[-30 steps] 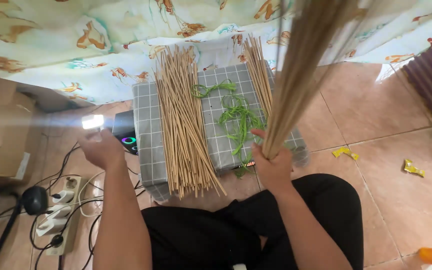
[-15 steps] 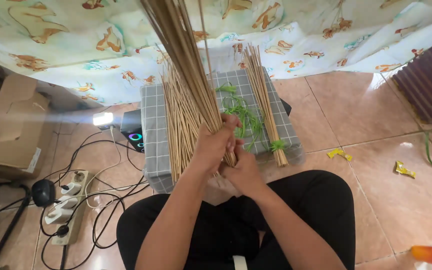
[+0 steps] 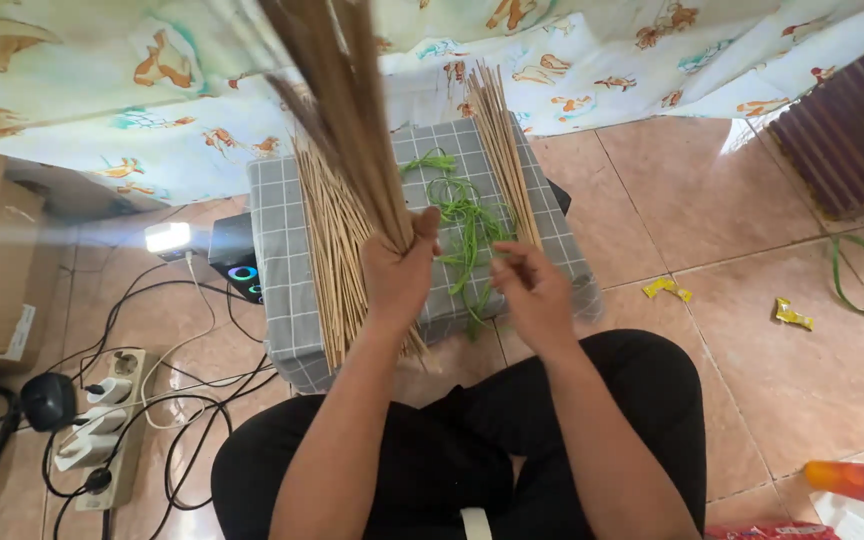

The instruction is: Gathering thin wooden sticks and tying them into bundles using green plastic strips.

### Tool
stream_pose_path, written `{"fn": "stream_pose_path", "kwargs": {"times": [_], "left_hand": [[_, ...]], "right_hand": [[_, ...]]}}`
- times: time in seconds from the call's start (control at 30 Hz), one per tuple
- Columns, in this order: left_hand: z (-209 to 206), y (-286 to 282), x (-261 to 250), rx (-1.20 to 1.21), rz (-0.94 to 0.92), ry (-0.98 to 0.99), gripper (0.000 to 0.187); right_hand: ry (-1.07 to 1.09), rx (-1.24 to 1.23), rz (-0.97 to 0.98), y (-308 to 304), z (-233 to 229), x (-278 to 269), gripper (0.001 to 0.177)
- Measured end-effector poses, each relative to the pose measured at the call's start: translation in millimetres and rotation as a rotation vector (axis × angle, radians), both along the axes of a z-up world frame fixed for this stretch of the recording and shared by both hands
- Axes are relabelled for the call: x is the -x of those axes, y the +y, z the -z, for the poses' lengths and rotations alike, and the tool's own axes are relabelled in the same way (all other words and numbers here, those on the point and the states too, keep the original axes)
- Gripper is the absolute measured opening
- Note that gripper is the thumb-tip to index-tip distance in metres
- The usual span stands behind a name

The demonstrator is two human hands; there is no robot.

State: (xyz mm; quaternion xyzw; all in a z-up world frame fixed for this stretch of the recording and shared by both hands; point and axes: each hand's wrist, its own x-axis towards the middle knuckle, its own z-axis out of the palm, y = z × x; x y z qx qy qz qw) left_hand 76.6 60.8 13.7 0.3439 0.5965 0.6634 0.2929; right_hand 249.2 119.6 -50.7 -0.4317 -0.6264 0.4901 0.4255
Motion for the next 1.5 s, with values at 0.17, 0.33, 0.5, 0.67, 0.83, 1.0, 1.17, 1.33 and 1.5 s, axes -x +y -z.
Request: {"fn": "stream_pose_path", "kwargs": {"times": [0.17,0.33,0.5,0.67,0.83,1.0,1.17,1.33,1.5], "left_hand": [[20.9,9.5,16.6,-0.012,-0.036,0.006,0.035],[6.9,2.1,31.7,0.046,-0.102,-0.089,0.032],[1.9,-8.8,34.5,0.114,-0.052,-0.358,0.041],[-11.5,-31.3,19.4,0.006,-0.134,-0.571,0.040],[-17.4,-60.3,67.3,-0.158,-0.341,-0.509,0.035],[-4.5,-64.9,67.1,-0.157,-0.298,-0.577,0.046],[7.7,-65.1,58.4,0.056,-0.163,-0.512,0.039],[-4.5,-56.6,53.9,0.048,-0.118,-0.527,0.041],[-7.7,-56.0,50.4,0.039,-0.156,-0.612,0.036]], "right_hand": [[-0.064,-0.042,-0.050,-4.1,-3.4,15.3,0.020],[-0.091,-0.144,-0.056,-7.0,-3.1,20.2,0.021],[-0.288,-0.324,-0.308,-35.1,-43.6,34.6,0.078],[-0.280,-0.144,-0.493,-45.9,-40.0,37.8,0.097],[-0.200,-0.037,-0.279,-34.6,-18.8,27.3,0.056],[-0.722,0.109,-0.487,-53.2,-22.9,46.2,0.060],[-0.738,0.092,-0.423,-57.2,-10.2,49.3,0.049],[-0.659,0.161,-0.313,-50.9,-14.7,38.0,0.044],[-0.596,0.201,-0.237,-61.4,-38.3,33.0,0.041]]}}
